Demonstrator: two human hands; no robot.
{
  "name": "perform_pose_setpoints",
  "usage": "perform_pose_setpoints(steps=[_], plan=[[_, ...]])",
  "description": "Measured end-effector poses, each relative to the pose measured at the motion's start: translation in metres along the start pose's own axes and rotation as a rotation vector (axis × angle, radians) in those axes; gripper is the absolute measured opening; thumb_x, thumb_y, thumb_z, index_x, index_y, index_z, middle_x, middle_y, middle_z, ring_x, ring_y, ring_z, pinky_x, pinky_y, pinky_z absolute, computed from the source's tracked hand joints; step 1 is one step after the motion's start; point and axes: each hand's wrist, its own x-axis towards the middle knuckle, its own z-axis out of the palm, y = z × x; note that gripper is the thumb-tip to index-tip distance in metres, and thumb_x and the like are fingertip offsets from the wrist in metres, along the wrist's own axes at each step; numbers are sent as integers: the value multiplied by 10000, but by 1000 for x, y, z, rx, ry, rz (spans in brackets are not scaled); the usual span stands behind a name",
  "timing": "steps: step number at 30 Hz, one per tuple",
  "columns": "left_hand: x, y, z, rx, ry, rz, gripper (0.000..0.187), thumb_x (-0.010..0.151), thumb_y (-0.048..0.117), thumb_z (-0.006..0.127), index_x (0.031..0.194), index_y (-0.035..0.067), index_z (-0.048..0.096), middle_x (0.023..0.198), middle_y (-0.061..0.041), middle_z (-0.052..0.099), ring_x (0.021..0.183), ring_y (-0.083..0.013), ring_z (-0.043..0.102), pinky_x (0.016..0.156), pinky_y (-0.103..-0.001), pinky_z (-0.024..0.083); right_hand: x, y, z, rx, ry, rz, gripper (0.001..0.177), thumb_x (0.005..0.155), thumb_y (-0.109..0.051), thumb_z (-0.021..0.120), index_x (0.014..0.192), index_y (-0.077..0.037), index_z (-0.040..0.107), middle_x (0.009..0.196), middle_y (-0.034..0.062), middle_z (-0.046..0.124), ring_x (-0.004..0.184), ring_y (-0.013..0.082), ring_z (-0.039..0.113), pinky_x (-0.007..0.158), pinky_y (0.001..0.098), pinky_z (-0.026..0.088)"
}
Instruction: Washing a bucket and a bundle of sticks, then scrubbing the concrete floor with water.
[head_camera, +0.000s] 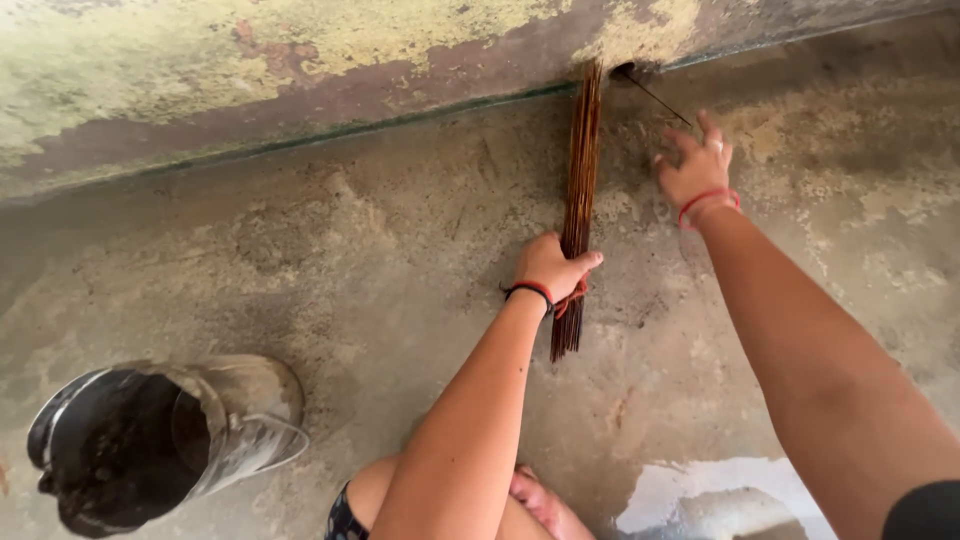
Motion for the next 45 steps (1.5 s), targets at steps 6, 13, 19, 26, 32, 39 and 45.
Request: perform_pose_setpoints(steps=[6,13,19,26,32,39,45], plan=[[5,-7,2,-185,-42,-56,359,783,321,844,851,36,636,692,-76,743,609,-189,740,629,-366,608,44,44,37,-257,-35,-168,398,940,-370,731,1211,-79,729,1478,240,583,1370,432,507,1131,526,411],[2,-3,-1,-132,-40,-48,349,774,322,850,886,37,682,723,-84,753,634,-188,736,651,-357,589,-27,-13,-9,23,73,159,205,951,-311,707,1012,-158,830,924,152,757,826,320,725,761,421,572],[-8,-8,31,-354,-122,-66,337,848,320,820,861,2,712,729,-86,751,643,-189,739,612,-344,593,-148,-52,-73,449,12,397,207,899,-260,800,1040,-109,814,904,42,791,821,105,716,763,253,549],[-42,32,41,-994,-337,-183,247,930,264,684,969,21,666,848,-81,713,778,-251,740,700,-428,632,-203,-113,-206,861,-59,798,223,903,-236,768,1095,-123,782,1019,-19,764,861,88,630,677,274,469],[-103,64,14,-1096,-320,-247,300,938,187,552,1110,-56,517,1087,-171,689,988,-337,738,839,-487,642,-242,-131,-268,1162,-171,790,291,935,-237,693,1200,-120,723,1137,-25,746,902,102,611,732,296,473],[-142,62,29,-1134,-278,-188,310,908,143,597,1150,-43,544,1113,-160,717,998,-317,735,873,-445,619,-267,-118,-253,1326,-287,764,279,961,-218,666,1222,-123,697,1106,-35,724,879,89,617,750,295,496],[-112,42,33,-1230,-367,-61,330,937,87,640,1215,-88,668,1123,-149,712,1054,-191,742,969,-335,607,-260,-101,-227,1447,-369,754,288,974,-146,640,1257,-98,667,1087,-44,705,815,86,596,725,302,494]])
